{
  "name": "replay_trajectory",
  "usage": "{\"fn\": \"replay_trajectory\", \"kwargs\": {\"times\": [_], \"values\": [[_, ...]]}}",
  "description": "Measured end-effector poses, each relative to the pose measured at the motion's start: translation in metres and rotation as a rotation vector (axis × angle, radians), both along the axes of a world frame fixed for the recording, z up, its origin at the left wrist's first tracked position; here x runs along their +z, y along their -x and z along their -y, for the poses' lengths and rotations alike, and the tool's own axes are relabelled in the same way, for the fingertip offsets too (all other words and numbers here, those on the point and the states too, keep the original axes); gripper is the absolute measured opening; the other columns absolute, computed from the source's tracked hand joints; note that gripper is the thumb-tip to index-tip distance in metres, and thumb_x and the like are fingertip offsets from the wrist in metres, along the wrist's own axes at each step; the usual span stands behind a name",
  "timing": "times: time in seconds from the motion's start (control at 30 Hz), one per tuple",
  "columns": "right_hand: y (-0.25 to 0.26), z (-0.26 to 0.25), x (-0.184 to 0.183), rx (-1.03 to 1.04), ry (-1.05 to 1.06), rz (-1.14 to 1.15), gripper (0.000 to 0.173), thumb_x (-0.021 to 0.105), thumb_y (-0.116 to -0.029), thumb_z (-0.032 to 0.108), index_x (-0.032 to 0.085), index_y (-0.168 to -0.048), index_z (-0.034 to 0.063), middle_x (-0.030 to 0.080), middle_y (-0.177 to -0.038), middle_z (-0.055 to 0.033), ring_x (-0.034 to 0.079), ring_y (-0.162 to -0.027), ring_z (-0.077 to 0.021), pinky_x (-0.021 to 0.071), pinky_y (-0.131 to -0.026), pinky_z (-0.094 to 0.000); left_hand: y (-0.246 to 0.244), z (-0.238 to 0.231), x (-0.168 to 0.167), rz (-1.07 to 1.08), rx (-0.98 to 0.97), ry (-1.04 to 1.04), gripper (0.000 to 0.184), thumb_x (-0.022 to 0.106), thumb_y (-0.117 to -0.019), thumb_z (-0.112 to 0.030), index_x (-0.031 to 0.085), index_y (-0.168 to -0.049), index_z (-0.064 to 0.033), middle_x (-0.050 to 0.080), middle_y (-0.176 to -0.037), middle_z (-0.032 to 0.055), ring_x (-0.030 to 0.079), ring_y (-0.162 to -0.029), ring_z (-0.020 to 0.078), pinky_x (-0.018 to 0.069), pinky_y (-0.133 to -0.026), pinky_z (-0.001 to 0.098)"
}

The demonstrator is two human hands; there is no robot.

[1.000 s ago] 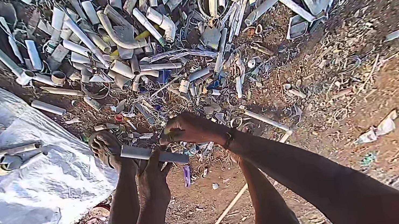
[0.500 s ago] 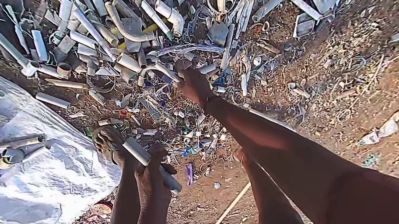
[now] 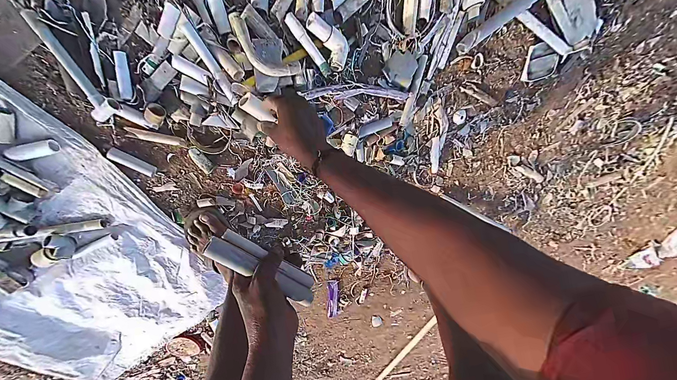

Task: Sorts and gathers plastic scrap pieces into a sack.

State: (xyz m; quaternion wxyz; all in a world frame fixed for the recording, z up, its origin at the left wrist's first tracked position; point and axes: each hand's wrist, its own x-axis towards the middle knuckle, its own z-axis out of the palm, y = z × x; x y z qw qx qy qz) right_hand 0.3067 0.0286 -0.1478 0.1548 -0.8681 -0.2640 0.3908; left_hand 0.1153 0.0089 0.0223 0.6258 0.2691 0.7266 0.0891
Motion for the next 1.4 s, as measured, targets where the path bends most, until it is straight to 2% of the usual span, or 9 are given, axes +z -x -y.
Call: {"fn": "replay_trajectory", "kwargs": {"times": [0.23,0.33,0.47,0.67,0.83,0.97,1.13,1.3,1.4], "values": [[0.017,-0.034,-0.042,0.017,0.215,0.115,0.051,0.075,-0.0856,0.037,0.070,-0.124,0.0045,0.058,-0.137,-0.0213,0.051,-0.134,-0.0379,0.0472,-0.100,-0.0578,0.008,-0.020,0.005,-0.034,0.014,0.063,0.015,0.062,-0.0932,0.005,0.056,-0.107,0.0022,0.064,-0.078,0.0106,0.064,-0.059,0.0172,0.0599,-0.057,0.0321],[0.019,-0.004,0.003,-0.018,0.051,-0.062,0.047,0.074,-0.0906,0.045,0.071,-0.115,0.0046,0.070,-0.110,-0.0181,0.068,-0.104,-0.0345,0.0536,-0.086,-0.0563,-0.003,-0.028,0.004,-0.074,0.029,-0.007,0.020,0.066,-0.0937,0.000,0.057,-0.112,0.0006,0.066,-0.082,0.0068,0.066,-0.064,0.0131,0.0590,-0.059,0.0279],[0.058,0.055,0.089,-0.130,-0.158,-0.627,0.031,0.079,-0.0919,0.036,0.072,-0.102,0.0076,0.071,-0.084,-0.0065,0.066,-0.071,-0.0162,0.0547,-0.065,-0.0386,0.004,-0.029,0.006,-0.042,-0.045,-0.066,0.034,0.070,-0.0910,-0.002,0.055,-0.121,0.0001,0.068,-0.095,0.0062,0.069,-0.081,0.0117,0.0603,-0.073,0.0282],[0.069,0.085,0.149,0.121,-0.152,-0.734,0.018,0.062,-0.1003,0.016,0.072,-0.107,0.0016,0.069,-0.100,-0.0107,0.065,-0.093,-0.0181,0.0528,-0.084,-0.0395,0.010,-0.012,0.003,-0.016,-0.257,-0.002,0.064,0.082,-0.0795,-0.002,0.049,-0.134,0.0006,0.066,-0.107,0.0140,0.071,-0.087,0.0201,0.0635,-0.072,0.0352],[0.049,0.144,0.098,-0.436,-0.193,-0.885,0.018,0.064,-0.1014,0.008,0.072,-0.114,-0.0022,0.075,-0.098,-0.0106,0.071,-0.080,-0.0119,0.0612,-0.076,-0.0280,0.004,0.009,0.009,0.000,-0.275,0.050,0.039,0.079,-0.0792,0.001,0.059,-0.113,0.0014,0.070,-0.092,0.0097,0.073,-0.078,0.0194,0.0647,-0.067,0.0354],[0.015,0.180,-0.008,-0.375,0.149,-0.147,0.041,0.069,-0.0963,0.030,0.067,-0.132,0.0087,0.071,-0.118,-0.0166,0.070,-0.105,-0.0319,0.0546,-0.091,-0.0550,0.008,0.031,0.006,-0.003,-0.361,0.088,0.043,0.083,-0.0730,-0.003,0.062,-0.110,0.0008,0.071,-0.092,0.0093,0.072,-0.081,0.0177,0.0629,-0.072,0.0334],[-0.003,0.165,-0.061,-0.147,0.456,0.081,0.075,0.073,-0.0898,0.027,0.042,-0.158,0.0195,0.058,-0.138,-0.0237,0.065,-0.114,-0.0429,0.0539,-0.087,-0.0619,0.013,0.049,0.002,-0.015,-0.379,0.128,0.044,0.080,-0.0746,-0.001,0.060,-0.113,0.0027,0.072,-0.094,0.0127,0.073,-0.083,0.0214,0.0640,-0.072,0.0358],[-0.001,0.213,-0.063,-0.239,0.286,0.012,0.090,0.089,-0.0694,0.035,0.051,-0.146,0.0085,0.048,-0.147,-0.0235,0.061,-0.122,-0.0394,0.0574,-0.089,-0.0563,0.009,0.062,-0.001,-0.033,-0.401,0.152,0.045,0.075,-0.0773,-0.001,0.056,-0.118,0.0031,0.071,-0.096,0.0138,0.073,-0.082,0.0226,0.0641,-0.071,0.0375],[0.007,0.272,-0.057,-0.681,-0.139,-0.396,0.090,0.082,-0.0666,0.003,0.041,-0.147,0.0010,0.059,-0.137,-0.0205,0.064,-0.119,-0.0292,0.0577,-0.095,-0.0451,0.002,0.067,-0.002,-0.022,-0.423,0.142,0.046,0.074,-0.0781,-0.001,0.054,-0.120,0.0034,0.070,-0.096,0.0134,0.072,-0.082,0.0218,0.0634,-0.071,0.0369]]}}
